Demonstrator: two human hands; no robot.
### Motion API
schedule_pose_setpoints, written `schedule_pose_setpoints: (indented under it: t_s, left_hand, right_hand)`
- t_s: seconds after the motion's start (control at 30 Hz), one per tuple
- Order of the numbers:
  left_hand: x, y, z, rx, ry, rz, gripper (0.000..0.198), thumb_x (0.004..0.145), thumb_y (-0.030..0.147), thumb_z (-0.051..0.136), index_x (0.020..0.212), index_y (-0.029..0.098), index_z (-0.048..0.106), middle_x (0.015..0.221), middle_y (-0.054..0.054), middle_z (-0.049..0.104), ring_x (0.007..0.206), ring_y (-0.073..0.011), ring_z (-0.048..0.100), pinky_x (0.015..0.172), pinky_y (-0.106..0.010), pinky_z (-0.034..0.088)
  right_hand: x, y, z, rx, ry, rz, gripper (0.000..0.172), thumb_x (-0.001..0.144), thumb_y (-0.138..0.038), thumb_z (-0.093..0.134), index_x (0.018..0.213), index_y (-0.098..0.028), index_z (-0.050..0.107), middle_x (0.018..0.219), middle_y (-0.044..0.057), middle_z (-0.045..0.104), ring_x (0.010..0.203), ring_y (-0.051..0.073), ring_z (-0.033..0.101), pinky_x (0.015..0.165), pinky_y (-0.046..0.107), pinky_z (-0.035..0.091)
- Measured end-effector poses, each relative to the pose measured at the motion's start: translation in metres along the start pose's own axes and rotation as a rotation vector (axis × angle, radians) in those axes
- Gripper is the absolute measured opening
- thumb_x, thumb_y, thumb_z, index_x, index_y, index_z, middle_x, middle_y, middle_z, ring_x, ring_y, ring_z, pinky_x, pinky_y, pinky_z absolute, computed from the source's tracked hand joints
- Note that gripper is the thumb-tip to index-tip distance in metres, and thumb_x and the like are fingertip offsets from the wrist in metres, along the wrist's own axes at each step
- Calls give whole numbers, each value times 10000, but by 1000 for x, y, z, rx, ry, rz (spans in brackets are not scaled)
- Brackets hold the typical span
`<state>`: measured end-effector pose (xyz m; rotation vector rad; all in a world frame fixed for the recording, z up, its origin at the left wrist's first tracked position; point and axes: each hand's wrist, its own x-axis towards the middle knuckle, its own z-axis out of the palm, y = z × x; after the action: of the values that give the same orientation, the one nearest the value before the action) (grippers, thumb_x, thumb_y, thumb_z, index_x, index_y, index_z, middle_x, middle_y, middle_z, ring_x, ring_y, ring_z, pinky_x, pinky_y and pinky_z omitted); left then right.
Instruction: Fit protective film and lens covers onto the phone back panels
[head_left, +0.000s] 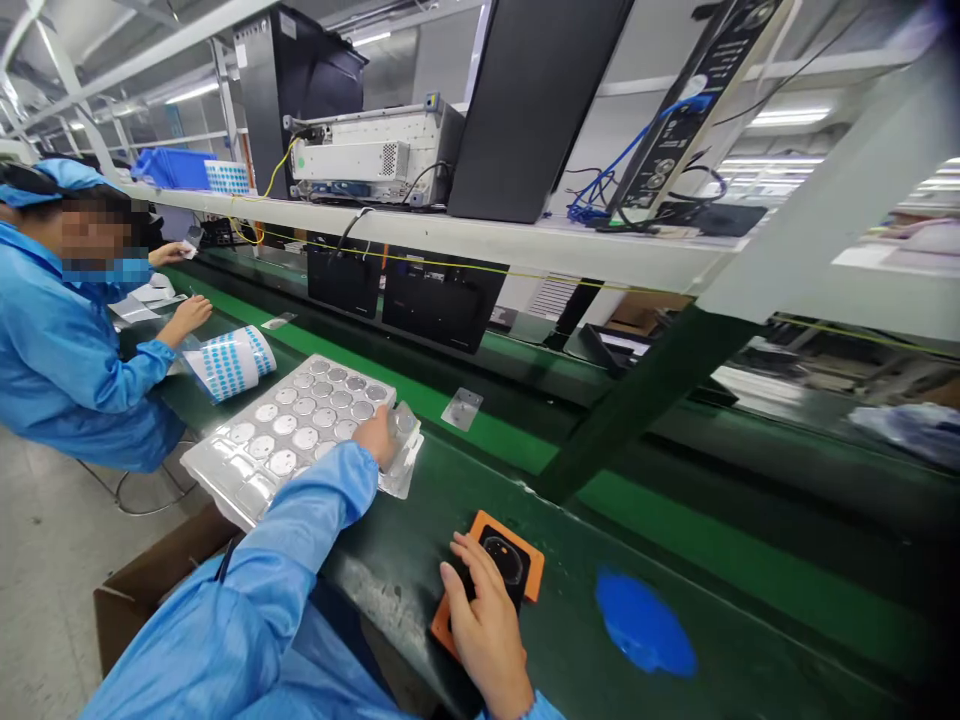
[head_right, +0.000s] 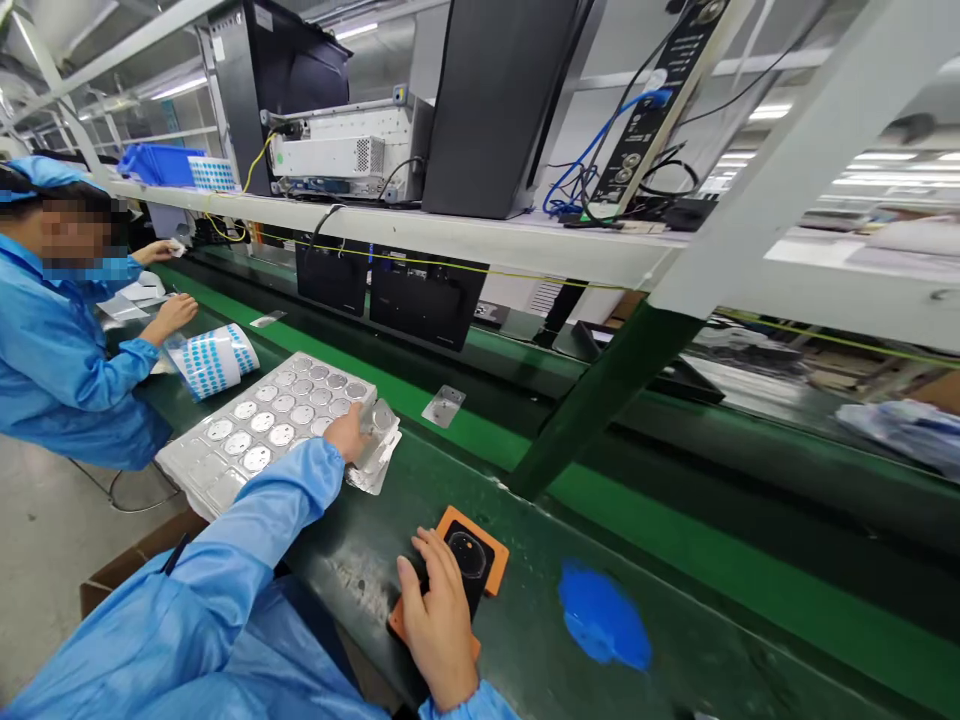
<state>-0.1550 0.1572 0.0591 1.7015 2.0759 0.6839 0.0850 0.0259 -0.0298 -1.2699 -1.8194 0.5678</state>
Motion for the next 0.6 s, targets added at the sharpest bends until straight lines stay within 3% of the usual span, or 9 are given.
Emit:
schedule_pose_setpoints:
  t_s: [0.1,0.17,0.27,0.37,0.47,0.6]
  left_hand:
    - [-5,-1,12,106,59,86,552,857,232,615,1376,138,452,1373,-227,504,1328,-368,410,1066,-509,342]
    - [-21,-5,22,172,67,147,425,862,242,614,1275,161,561,1369,-194,514,1393,-379,295,1112,-546,256]
    - [-47,-14,29,244,37,197,259,847,294,651,1078,180,677,1200,-163,627,1389,-374,294,1120,-574,205]
    - [-68,-22,23,276,54,191,210,851,310,642,1033,219,690,1125,-142,662,1371,-356,329,1104,-595,226]
    - [-94,-34,-4,285,129,166,219,916,305,539,1082,266,676,1127,-108,665,1315,-302,402,1079,-519,310]
    - [-118,-88,-75,314,235,23,340,992,314,361,1153,229,648,1180,-102,640,1186,-259,501,1073,-421,354]
  right_hand:
    - [0,6,1,-33,-1,-12,362,921,-461,549,1141,-192,653,1315,137,614,1251,292,549,1091,525,427]
    - [1,8,0,-46,-27,-34,367,919,-469,547,1128,-186,651,1301,141,618,1240,294,551,1091,524,422]
    - [2,10,0,-63,-66,-60,390,905,-500,553,1104,-180,652,1273,147,625,1224,310,551,1095,534,405]
    - [5,13,3,-80,-102,-48,411,888,-536,559,1082,-185,650,1258,144,627,1216,327,547,1089,539,402]
    - [5,11,3,-75,-132,-31,420,881,-561,553,1067,-198,652,1244,132,636,1200,328,555,1072,529,420]
    - [3,7,2,-81,-125,-13,421,877,-580,543,1046,-215,666,1237,120,645,1181,323,570,1052,520,439]
